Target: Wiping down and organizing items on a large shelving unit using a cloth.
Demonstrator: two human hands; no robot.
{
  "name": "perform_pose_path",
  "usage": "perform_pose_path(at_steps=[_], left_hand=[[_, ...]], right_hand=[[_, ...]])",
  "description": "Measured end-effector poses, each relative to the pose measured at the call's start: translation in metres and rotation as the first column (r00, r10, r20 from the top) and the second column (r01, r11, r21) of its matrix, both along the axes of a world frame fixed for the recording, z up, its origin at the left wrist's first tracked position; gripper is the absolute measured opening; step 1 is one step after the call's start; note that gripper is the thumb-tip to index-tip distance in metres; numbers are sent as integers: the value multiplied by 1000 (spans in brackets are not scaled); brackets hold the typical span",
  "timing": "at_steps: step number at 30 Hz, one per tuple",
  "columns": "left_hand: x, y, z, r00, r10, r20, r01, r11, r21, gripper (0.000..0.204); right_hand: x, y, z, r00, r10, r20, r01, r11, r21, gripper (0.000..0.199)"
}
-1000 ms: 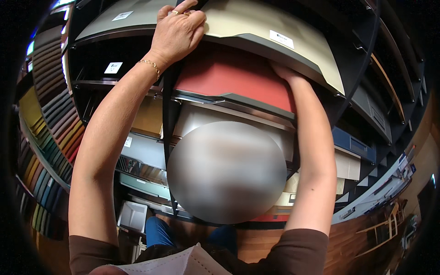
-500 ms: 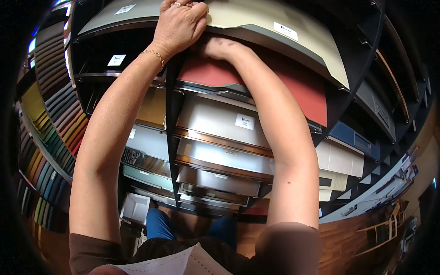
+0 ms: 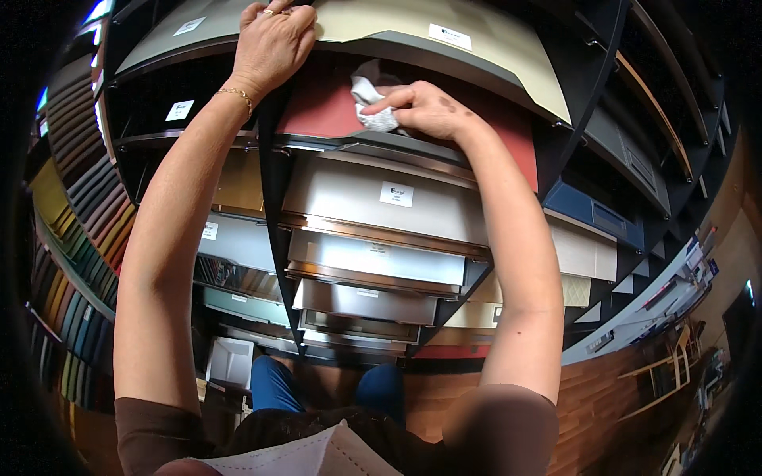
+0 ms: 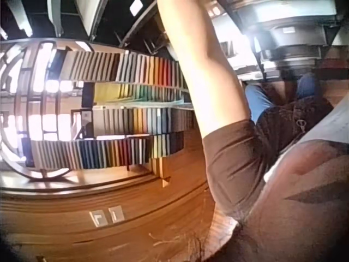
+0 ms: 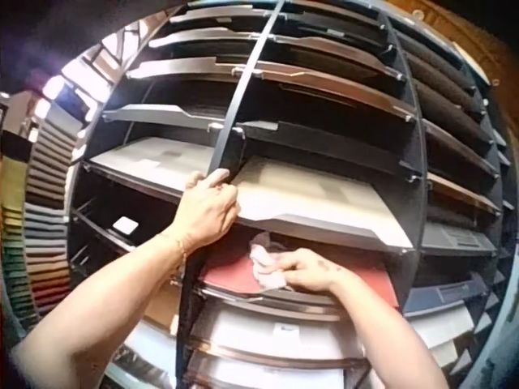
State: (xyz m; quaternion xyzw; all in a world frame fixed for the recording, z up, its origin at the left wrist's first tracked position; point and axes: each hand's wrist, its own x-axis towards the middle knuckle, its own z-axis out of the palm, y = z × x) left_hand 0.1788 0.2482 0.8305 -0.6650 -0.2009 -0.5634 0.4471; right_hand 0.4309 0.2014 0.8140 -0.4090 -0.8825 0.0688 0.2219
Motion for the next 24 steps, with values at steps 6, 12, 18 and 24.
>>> perform_pose_path(at_steps=[6, 12, 18, 24], left_hand=[[-1, 1, -2, 999, 44, 32, -44, 999, -13, 12], [0, -2, 3, 997, 81, 13, -81, 996, -43, 11], [-6, 13, -1, 961, 278, -6, -278, 961, 1, 10], [-5, 22, -1, 976, 216, 11, -216, 976, 12, 11]], right_hand=[[53, -27, -13, 988, -122, -92, 122, 992, 3, 42], [131, -46, -27, 930, -314, -193, 337, 936, 105, 25], [105, -60, -21, 812, -571, -121, 582, 780, 230, 45], [-7, 7, -22, 927, -364, 87, 313, 881, 354, 70]])
